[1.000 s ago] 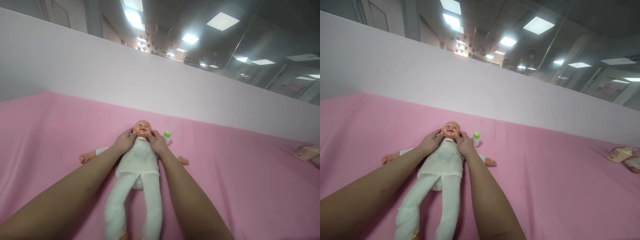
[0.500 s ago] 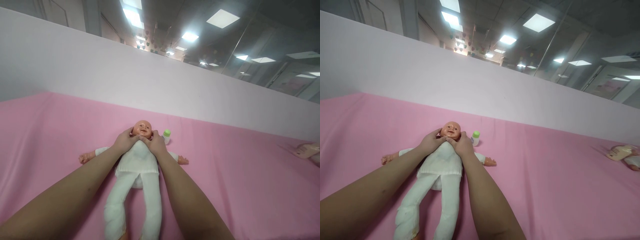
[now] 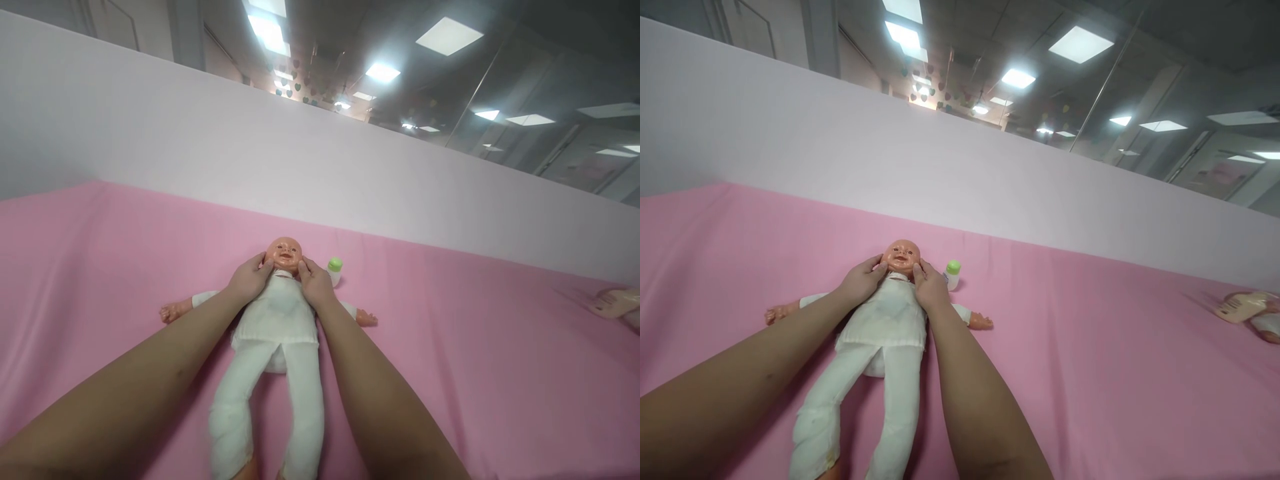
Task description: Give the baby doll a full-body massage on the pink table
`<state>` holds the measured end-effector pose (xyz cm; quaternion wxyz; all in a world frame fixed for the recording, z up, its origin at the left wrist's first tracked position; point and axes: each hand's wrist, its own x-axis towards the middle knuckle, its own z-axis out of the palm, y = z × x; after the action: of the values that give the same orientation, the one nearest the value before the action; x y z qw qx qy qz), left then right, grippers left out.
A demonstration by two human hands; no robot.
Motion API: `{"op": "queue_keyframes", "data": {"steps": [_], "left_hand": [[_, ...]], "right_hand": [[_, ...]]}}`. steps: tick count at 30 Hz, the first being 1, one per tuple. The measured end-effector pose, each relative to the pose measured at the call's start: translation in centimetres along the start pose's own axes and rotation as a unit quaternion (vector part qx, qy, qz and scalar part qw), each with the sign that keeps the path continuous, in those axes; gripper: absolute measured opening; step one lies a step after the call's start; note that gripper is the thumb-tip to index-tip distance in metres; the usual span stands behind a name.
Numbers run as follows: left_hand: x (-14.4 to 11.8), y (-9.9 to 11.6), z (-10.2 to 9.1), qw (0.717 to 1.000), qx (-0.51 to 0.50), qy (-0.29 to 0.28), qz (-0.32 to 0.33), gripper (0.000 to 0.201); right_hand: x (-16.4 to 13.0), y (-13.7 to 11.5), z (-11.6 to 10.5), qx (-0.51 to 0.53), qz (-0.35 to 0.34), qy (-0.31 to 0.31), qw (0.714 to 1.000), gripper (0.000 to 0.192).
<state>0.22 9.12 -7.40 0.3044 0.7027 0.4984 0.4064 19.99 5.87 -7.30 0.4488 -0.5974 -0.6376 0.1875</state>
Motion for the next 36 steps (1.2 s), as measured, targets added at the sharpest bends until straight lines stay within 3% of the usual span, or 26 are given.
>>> {"op": "queue_keyframes", "data": {"steps": [5,11,21,30,33,36], "left_hand": [[-0.2,0.3,0.0,1.000,-0.010,-0.003,0.018,0.057],[-0.8,1.3,-0.4,0.999,0.034,-0.023,0.001,0.064],[-0.7,1.3,-0.5,0.998,0.051,-0.030,0.007,0.057],[-0.1,0.3,-0.1,0.999,0.039,0.012,-0.011,0.061],[-0.3,0.7,-0.4,0.999,0.033,-0.008,-0.002,0.063],[-0.7,1.4,-0.7,0.999,0.038,-0.025,0.010,0.063]], "right_hand": [[-0.1,-0.5,-0.2,-0.016,0.026,0.000,1.000,0.045],[-0.2,-1.3,-0.2,-0.045,0.050,-0.006,0.998,0.064],[0.0,-0.2,0.0,-0.016,0.037,-0.005,0.999,0.056],[0.6,0.7,-0.3,0.093,0.023,-0.024,0.995,0.049],[0.7,0.7,-0.3,0.121,0.028,-0.042,0.991,0.045],[0.5,0.4,-0.2,0.114,0.038,-0.021,0.993,0.046]]}}
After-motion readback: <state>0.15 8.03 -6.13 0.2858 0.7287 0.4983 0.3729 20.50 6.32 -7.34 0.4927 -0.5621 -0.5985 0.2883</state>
